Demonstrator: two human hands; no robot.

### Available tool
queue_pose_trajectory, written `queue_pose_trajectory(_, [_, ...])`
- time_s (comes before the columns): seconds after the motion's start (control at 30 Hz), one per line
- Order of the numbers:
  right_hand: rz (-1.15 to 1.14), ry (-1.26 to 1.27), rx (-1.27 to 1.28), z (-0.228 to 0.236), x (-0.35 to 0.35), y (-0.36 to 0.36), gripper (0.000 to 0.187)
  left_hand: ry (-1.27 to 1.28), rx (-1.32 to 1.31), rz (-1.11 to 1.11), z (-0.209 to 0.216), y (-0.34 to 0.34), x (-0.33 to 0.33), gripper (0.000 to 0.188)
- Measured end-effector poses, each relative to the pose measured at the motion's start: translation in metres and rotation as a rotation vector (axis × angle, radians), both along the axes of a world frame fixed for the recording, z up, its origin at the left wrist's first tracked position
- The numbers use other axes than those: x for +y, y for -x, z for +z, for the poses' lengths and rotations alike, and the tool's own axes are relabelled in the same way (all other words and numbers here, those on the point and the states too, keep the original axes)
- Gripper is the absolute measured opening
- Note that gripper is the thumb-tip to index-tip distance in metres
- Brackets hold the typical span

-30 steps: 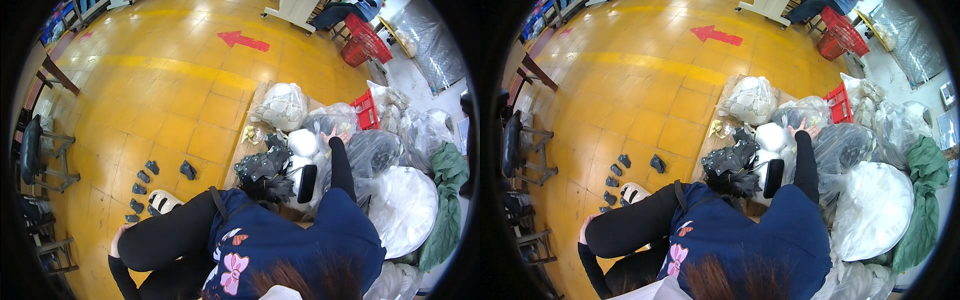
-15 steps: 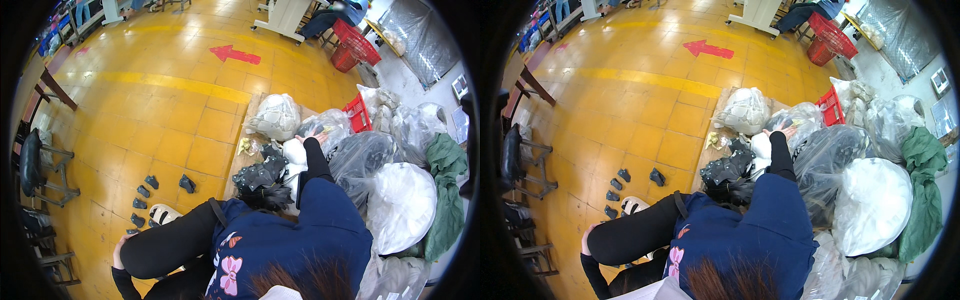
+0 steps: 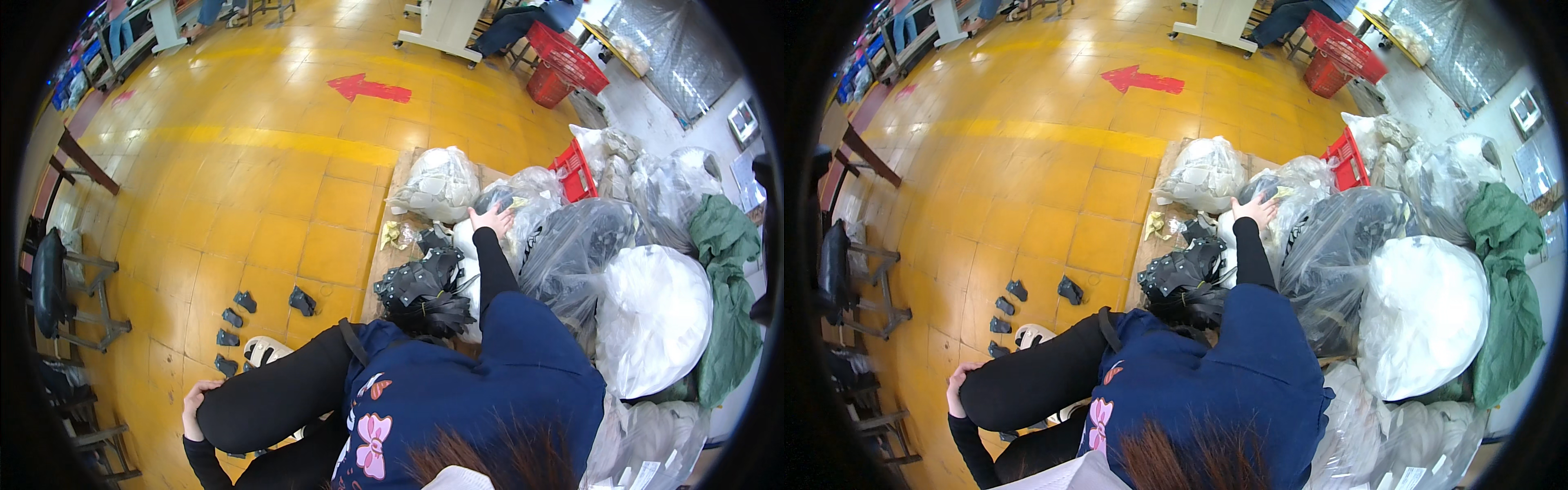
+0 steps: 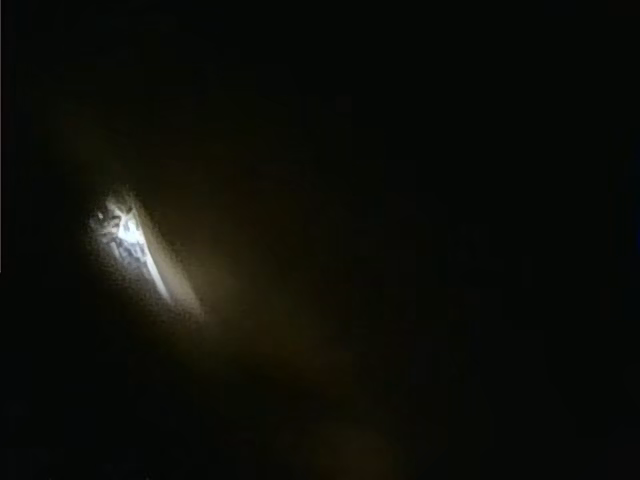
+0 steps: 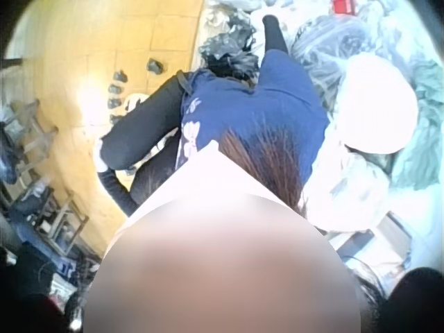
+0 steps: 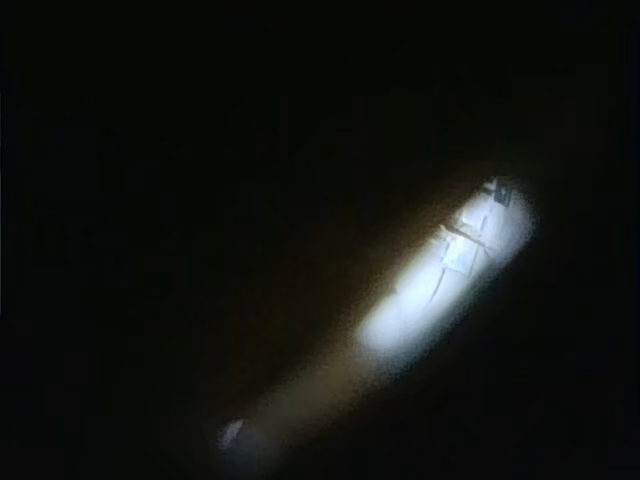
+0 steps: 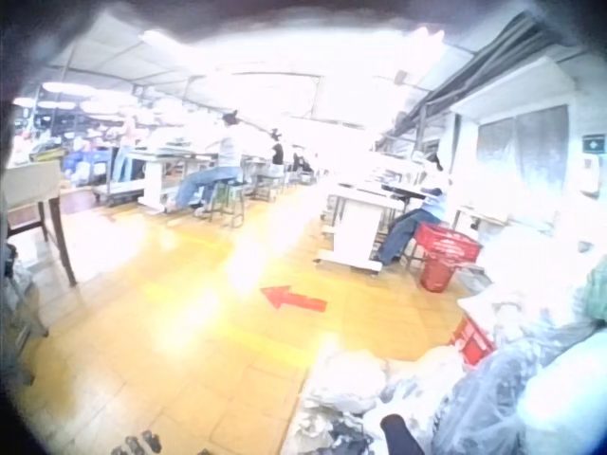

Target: The person sits on the floor and repeatedly picks up small black objects, inspects them, and places them into neat rows. The person also reaches into plastic bags to retrieve more objects and continues arranging them on the floor.

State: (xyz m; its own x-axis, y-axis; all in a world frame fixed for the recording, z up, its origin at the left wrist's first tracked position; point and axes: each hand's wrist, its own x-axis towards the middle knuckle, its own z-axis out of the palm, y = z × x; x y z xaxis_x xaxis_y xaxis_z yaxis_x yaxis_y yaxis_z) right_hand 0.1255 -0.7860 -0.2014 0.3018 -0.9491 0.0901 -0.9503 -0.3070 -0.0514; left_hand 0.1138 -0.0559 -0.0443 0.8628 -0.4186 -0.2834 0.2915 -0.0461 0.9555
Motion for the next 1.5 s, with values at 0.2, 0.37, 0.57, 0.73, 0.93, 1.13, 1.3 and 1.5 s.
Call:
queue_pose_trajectory(0.2, [0.163,-0.332,0.175,0.021,-0.032,-0.013,0.094,-0.194,-0.075,-0.122,0.021,-0.012,0.005,0.034])
queue_pose_trajectory(0.37, [0.385,-0.196,0.171,0.081,-0.135,0.031,0.055,-0.042,-0.019,-0.219,-0.012,-0.018,-0.007,0.026])
queue_pose_trajectory(0.57, [-0.003,0.139,-0.140,0.202,-0.039,0.061,0.029,-0.154,-0.102,-0.249,0.019,-0.007,0.018,0.022])
queue_pose_trajectory(0.73, [-0.427,0.701,-0.215,0.354,-0.058,0.157,0.026,-0.156,-0.153,-0.284,0.001,-0.002,0.015,0.023])
queue_pose_trajectory(0.93, [-0.494,0.465,-0.368,0.389,-0.096,0.236,0.034,-0.115,-0.168,-0.302,-0.014,-0.008,0.017,0.023])
queue_pose_trajectory(1.13, [-0.329,0.254,-0.347,0.274,-0.103,0.150,0.088,-0.013,-0.106,-0.280,-0.046,-0.019,0.027,0.025])
queue_pose_trajectory(1.3, [-0.327,0.510,-0.571,0.175,-0.076,0.159,0.098,-0.071,-0.038,-0.252,-0.040,-0.020,0.032,0.030])
queue_pose_trajectory(1.5, [-0.001,0.573,-0.653,0.211,-0.117,0.199,0.076,-0.073,-0.015,-0.224,-0.005,-0.011,0.008,0.030])
